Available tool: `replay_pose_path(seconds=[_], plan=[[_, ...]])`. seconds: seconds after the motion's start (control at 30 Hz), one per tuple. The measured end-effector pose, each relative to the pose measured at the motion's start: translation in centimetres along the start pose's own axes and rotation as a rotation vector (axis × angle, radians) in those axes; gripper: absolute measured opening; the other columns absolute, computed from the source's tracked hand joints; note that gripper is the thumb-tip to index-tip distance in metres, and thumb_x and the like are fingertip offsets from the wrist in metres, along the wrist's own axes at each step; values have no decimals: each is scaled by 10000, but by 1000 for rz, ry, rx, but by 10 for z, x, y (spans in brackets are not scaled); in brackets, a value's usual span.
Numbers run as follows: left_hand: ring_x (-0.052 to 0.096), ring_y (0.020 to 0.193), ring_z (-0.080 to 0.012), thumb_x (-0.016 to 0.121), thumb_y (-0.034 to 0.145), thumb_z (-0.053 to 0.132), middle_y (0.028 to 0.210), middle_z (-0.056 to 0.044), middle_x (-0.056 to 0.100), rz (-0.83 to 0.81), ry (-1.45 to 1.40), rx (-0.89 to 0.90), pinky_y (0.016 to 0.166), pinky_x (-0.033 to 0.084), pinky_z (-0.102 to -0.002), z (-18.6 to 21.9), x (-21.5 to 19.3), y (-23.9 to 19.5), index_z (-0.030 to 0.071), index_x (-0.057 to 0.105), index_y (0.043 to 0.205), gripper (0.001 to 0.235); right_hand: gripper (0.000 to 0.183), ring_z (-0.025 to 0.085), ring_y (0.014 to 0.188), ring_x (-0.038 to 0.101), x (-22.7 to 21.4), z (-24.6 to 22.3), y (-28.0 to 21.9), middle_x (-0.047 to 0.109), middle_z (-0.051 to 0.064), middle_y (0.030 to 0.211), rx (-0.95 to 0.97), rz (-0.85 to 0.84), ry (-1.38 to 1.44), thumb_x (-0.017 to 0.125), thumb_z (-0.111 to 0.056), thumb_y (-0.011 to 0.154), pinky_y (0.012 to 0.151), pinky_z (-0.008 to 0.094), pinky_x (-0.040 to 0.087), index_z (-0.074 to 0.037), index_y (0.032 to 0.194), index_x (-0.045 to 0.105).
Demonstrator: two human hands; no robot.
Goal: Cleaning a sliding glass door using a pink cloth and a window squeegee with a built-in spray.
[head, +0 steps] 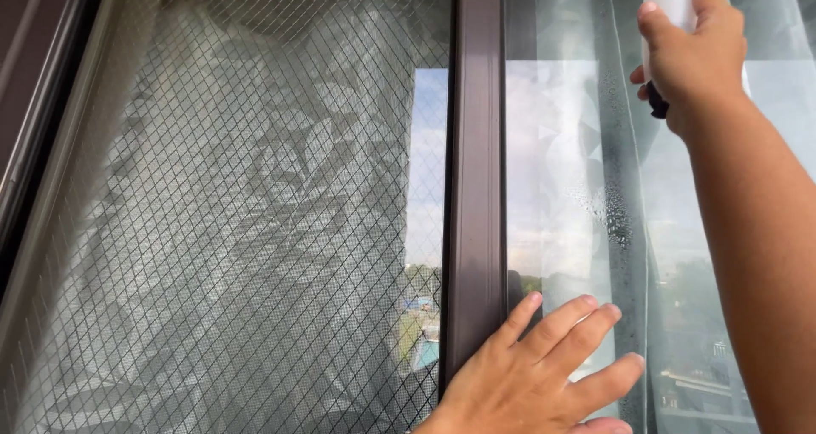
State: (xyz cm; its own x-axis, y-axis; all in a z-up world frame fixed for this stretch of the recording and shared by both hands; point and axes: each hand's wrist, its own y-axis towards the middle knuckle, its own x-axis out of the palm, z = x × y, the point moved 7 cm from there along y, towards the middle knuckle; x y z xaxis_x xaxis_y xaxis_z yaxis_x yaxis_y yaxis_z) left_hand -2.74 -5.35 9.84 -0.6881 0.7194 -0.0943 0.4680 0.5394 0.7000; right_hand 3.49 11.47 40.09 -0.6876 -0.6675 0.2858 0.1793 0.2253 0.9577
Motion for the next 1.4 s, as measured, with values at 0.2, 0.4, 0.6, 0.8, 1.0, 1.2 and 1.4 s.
replay_pose_path(seconds=[0.2,0.4,0.6,0.8,1.0,1.2,1.4], plan=[[399,1548,-230,479,1052,570,1583,-64,495,-4,141,-6,1264,371,-538,3,-6,4,302,542,1411,453,386,127,638,659,5,7,3,705,103,1002,-1,-30,-47,640,-290,1074,480,314,522,-88,1389,546],[381,1570,-224,451,1076,526,1596,-63,481,4,132,-13,1287,363,-547,-1,1,2,312,522,1423,414,458,129,629,645,7,-10,-3,692,86,1025,-27,-25,-31,594,-246,1055,470,318,509,-189,1497,488],[354,1579,-264,424,1143,419,1584,-123,460,-29,-92,-29,1272,335,-606,0,12,-3,257,503,1427,336,470,142,627,635,6,0,-3,665,89,1004,1,-39,-45,597,-250,1066,473,324,509,-201,1514,463],[367,1548,-225,429,1132,386,1555,-75,477,2,22,-26,1315,347,-576,0,8,0,306,518,1432,323,458,137,664,643,5,-5,-3,673,73,978,-13,-23,-98,603,-249,1049,504,325,542,-202,1492,491],[340,1579,-251,435,1123,476,1597,-106,457,-5,-60,-15,1287,322,-582,1,11,-4,284,502,1477,408,426,153,642,647,4,1,-5,679,85,936,43,-48,-166,608,-286,1100,515,323,548,-142,1486,500],[345,1595,-235,417,1099,494,1611,-77,463,2,78,28,1303,336,-569,4,4,1,313,517,1433,393,474,189,591,646,3,-15,-9,645,120,880,55,-108,-298,551,-281,1064,439,376,530,-202,1509,409],[341,1579,-258,424,1107,549,1626,-119,437,-47,-12,45,1302,331,-594,7,11,-5,286,506,1502,482,579,202,632,641,0,-17,-13,637,152,961,133,-148,-325,544,-290,1070,467,365,534,-310,1603,318]])
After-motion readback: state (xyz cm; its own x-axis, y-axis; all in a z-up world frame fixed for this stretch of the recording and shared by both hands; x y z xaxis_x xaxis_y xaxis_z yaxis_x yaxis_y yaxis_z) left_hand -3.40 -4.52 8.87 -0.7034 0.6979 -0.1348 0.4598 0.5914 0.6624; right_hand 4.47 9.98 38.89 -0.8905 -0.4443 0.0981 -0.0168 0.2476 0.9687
